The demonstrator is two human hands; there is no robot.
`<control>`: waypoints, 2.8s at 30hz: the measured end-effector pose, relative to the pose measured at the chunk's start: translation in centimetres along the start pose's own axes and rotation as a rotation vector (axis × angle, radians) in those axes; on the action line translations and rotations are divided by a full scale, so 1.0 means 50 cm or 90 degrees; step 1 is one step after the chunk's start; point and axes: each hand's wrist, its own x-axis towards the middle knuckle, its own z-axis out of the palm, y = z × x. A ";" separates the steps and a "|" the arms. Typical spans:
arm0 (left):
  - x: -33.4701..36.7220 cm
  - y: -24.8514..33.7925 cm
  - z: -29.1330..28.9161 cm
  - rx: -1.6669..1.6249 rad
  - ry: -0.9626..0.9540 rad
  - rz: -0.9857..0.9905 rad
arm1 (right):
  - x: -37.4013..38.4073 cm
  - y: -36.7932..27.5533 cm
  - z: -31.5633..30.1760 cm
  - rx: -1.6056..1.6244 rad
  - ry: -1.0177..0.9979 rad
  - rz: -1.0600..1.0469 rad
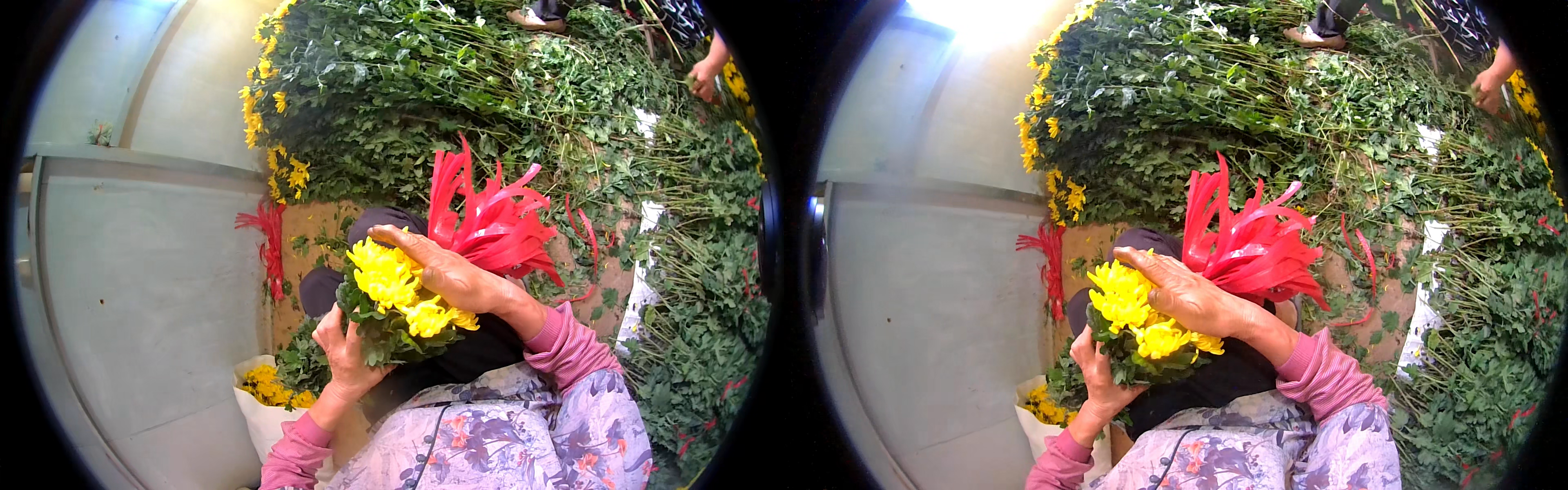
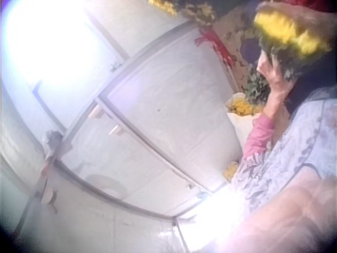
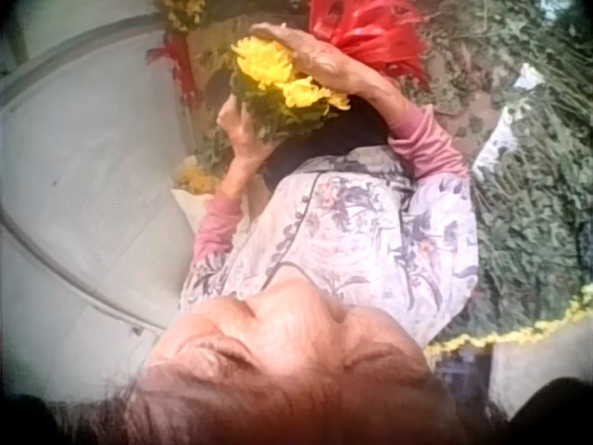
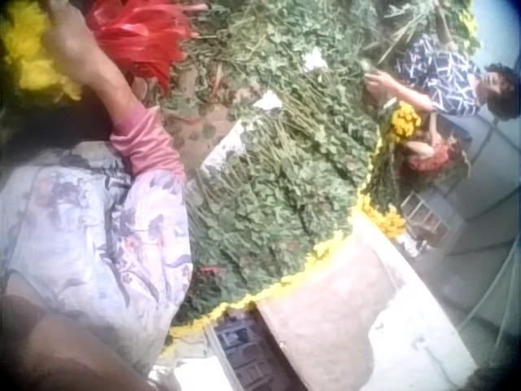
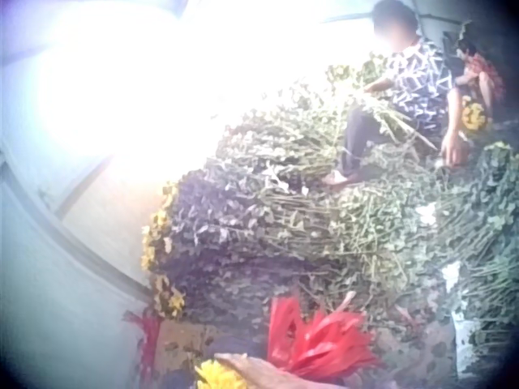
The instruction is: The person bundles flowers by picking up individual stems, gathering them together, and tying the bunch with a red plastic ribbon.
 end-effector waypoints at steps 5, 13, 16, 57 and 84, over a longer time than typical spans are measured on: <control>0.001 -0.018 0.017 -0.042 -0.004 0.019 | 0.012 0.001 0.000 -0.140 -0.033 -0.012; 0.017 0.001 0.007 -0.069 -0.039 0.068 | 0.001 -0.004 -0.010 -0.074 -0.018 0.028; 0.021 -0.009 0.006 -0.079 -0.010 0.111 | 0.001 -0.021 -0.010 -0.026 0.012 0.047; 0.028 -0.018 -0.036 -0.454 -0.006 -0.115 | -0.090 0.071 0.184 0.178 0.186 0.154; 0.052 -0.023 -0.048 -0.082 -0.085 -0.054 | -0.038 0.030 0.151 0.587 0.348 0.362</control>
